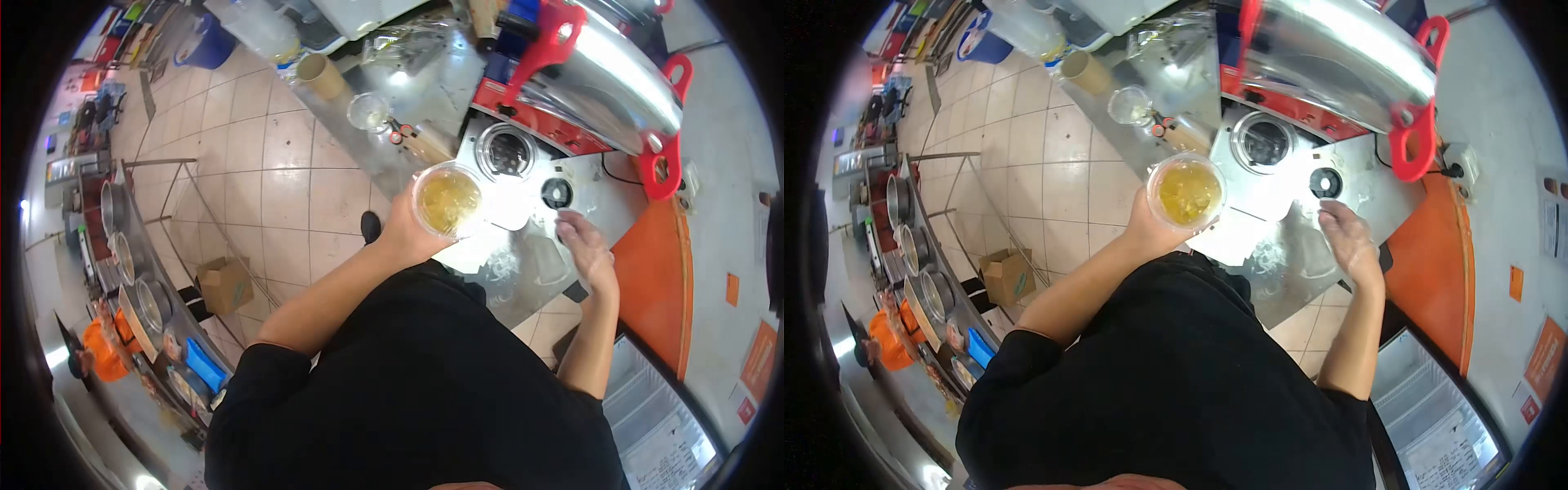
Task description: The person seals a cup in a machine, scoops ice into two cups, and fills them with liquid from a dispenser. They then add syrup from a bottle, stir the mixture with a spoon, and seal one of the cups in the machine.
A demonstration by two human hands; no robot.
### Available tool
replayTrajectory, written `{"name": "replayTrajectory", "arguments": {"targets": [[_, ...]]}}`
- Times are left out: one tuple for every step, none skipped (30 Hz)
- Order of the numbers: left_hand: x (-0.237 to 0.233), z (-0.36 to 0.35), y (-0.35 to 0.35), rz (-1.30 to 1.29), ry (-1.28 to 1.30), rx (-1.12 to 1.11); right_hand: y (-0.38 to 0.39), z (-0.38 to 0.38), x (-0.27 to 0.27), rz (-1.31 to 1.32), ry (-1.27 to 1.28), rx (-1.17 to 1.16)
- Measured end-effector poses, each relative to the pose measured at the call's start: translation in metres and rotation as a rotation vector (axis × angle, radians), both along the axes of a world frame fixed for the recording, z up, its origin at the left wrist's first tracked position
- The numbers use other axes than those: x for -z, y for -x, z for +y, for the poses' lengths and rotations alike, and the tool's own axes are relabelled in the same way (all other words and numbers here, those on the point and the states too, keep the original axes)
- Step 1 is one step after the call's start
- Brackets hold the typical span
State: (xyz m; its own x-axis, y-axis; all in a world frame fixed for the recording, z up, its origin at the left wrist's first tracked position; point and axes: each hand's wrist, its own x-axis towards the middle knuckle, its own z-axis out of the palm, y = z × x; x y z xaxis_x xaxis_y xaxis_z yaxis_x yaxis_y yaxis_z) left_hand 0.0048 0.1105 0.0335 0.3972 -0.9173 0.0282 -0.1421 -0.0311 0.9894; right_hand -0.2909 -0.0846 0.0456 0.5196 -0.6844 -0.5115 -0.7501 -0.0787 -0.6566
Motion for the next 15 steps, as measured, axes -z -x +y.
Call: {"name": "replayTrajectory", "arguments": {"targets": [[-0.013, 0.008, -0.006, 0.005, 0.017, 0.005, -0.003, 0.004, -0.007, -0.010, 0.005, -0.012], [-0.022, 0.017, -0.013, 0.010, 0.035, 0.013, -0.005, 0.007, -0.012, -0.148, -0.001, 0.056], [-0.022, 0.028, -0.019, 0.072, 0.063, 0.017, -0.005, 0.010, -0.015, -0.285, -0.009, 0.125], [-0.024, 0.037, -0.025, 0.065, 0.072, 0.012, 0.000, 0.010, -0.010, -0.292, -0.002, 0.118], [-0.026, 0.044, -0.031, 0.004, 0.086, -0.034, 0.010, 0.009, 0.005, -0.268, 0.248, 0.174], [-0.028, 0.050, -0.038, -0.052, 0.102, -0.073, 0.020, 0.012, 0.022, -0.237, 0.500, 0.238], [-0.029, 0.056, -0.046, -0.146, 0.189, -0.113, 0.035, 0.018, 0.045, -0.235, 0.512, 0.246], [-0.036, 0.066, -0.054, -0.136, 0.196, -0.098, 0.053, 0.030, 0.075, -0.376, 0.595, 0.599], [-0.046, 0.077, -0.064, -0.185, 0.125, -0.125, 0.071, 0.054, 0.094, -0.344, 0.680, 0.861], [-0.050, 0.085, -0.070, -0.218, 0.060, -0.128, 0.088, 0.076, 0.114, -0.334, 0.757, 1.129], [-0.046, 0.096, -0.082, -0.167, -0.016, -0.075, 0.145, 0.096, 0.160, 0.070, 0.852, 0.871], [-0.041, 0.105, -0.090, -0.127, -0.097, -0.032, 0.213, 0.109, 0.219, 0.396, 0.840, 0.603], [-0.041, 0.112, -0.089, -0.097, -0.084, 0.008, 0.173, 0.136, 0.196, 0.407, 0.560, 0.867], [-0.044, 0.120, -0.099, -0.132, 0.002, 0.005, 0.138, 0.159, 0.217, -0.355, 0.382, 1.348], [-0.050, 0.132, -0.118, -0.189, 0.083, -0.017, 0.126, 0.165, 0.210, -0.222, 0.484, 1.266]]}}
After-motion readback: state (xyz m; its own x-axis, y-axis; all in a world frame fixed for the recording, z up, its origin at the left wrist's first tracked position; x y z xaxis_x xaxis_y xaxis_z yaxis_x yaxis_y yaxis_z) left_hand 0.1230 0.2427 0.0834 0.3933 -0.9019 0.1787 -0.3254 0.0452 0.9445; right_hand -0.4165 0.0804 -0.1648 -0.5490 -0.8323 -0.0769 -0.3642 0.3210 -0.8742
